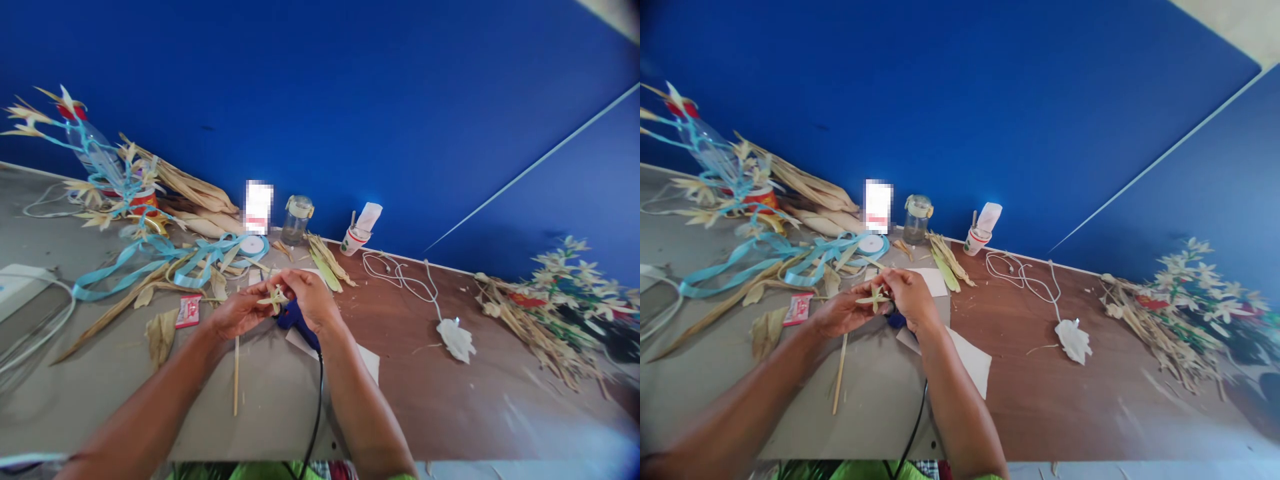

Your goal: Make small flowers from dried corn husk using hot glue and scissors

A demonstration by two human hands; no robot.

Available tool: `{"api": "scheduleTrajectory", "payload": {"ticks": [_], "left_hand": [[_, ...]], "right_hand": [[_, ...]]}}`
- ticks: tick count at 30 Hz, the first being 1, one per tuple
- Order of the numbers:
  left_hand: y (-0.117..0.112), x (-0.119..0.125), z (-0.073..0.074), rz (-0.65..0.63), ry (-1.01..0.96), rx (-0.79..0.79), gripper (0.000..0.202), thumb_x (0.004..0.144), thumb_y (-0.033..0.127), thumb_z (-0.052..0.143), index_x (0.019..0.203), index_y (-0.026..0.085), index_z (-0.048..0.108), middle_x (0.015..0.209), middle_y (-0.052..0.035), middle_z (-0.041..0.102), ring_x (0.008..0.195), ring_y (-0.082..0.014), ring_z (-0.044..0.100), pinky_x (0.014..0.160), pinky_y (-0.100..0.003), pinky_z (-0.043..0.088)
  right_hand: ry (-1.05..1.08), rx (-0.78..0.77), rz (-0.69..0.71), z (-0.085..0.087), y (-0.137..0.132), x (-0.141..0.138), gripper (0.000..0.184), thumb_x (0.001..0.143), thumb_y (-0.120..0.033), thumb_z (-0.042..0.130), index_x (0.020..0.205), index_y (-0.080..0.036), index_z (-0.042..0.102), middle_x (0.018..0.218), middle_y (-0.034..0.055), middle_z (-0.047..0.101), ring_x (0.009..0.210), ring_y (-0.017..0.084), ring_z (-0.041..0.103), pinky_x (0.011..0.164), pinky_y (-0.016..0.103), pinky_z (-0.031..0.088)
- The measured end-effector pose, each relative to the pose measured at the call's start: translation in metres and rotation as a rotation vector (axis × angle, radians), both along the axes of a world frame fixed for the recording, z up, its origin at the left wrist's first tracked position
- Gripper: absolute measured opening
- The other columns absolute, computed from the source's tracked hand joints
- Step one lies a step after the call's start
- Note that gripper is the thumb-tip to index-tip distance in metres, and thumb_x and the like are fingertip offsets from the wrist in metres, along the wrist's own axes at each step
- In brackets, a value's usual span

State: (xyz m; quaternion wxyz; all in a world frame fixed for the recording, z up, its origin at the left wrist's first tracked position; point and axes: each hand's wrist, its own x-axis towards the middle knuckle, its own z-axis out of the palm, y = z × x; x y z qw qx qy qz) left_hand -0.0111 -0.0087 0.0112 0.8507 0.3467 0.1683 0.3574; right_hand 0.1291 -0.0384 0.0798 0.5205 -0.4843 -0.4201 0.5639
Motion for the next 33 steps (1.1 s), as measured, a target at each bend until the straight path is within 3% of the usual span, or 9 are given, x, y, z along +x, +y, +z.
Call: {"api": "scheduleTrajectory", "payload": {"ticks": [4, 9, 15, 24, 33], "left_hand": [[0.001, 0.000, 0.004, 0.079, -0.059, 0.016, 0.007, 0.068, 0.009, 0.066, 0.073, 0.013, 0.063, 0.073, -0.0031, 0.062, 0.063, -0.0109, 0.056, 0.069, -0.026, 0.046], [0.004, 0.000, 0.005, 0.217, -0.119, -0.007, 0.014, 0.068, 0.012, 0.069, 0.080, 0.015, 0.062, 0.078, -0.0033, 0.066, 0.076, -0.0141, 0.061, 0.081, -0.031, 0.047], [0.010, 0.002, -0.001, 0.338, -0.128, -0.004, 0.014, 0.067, 0.009, 0.069, 0.077, 0.015, 0.063, 0.079, -0.0040, 0.067, 0.073, -0.0132, 0.062, 0.073, -0.025, 0.047], [0.012, 0.003, -0.005, 0.363, -0.106, 0.026, 0.011, 0.066, 0.010, 0.072, 0.073, 0.015, 0.065, 0.076, -0.0012, 0.066, 0.073, -0.0105, 0.059, 0.071, -0.021, 0.045], [0.012, 0.002, -0.006, 0.335, -0.092, 0.040, 0.006, 0.067, 0.013, 0.072, 0.071, 0.013, 0.067, 0.075, -0.0028, 0.066, 0.071, -0.0113, 0.059, 0.072, -0.022, 0.045]], "right_hand": [[0.052, 0.069, -0.113, -0.004, 0.005, 0.003, 0.028, 0.071, -0.043, 0.059, 0.071, -0.016, 0.069, 0.060, -0.0026, 0.051, 0.048, 0.006, 0.037, 0.047, 0.022, 0.028], [-0.042, 0.024, -0.003, -0.007, 0.006, 0.002, 0.012, 0.063, -0.025, 0.062, 0.071, -0.017, 0.067, 0.055, -0.0043, 0.053, 0.048, 0.007, 0.040, 0.050, 0.021, 0.031], [-0.049, 0.112, 0.011, -0.019, 0.010, -0.006, 0.020, 0.059, -0.019, 0.065, 0.080, -0.020, 0.064, 0.063, -0.0043, 0.057, 0.059, 0.011, 0.052, 0.062, 0.024, 0.043], [-0.141, 0.244, -0.018, -0.048, 0.019, -0.013, 0.027, 0.066, -0.024, 0.068, 0.092, -0.022, 0.062, 0.074, -0.0003, 0.058, 0.070, 0.014, 0.053, 0.067, 0.025, 0.045], [-0.102, 0.283, -0.068, -0.052, 0.021, -0.016, 0.022, 0.063, -0.025, 0.071, 0.085, -0.022, 0.066, 0.079, -0.0009, 0.057, 0.073, 0.013, 0.052, 0.069, 0.023, 0.043]]}}
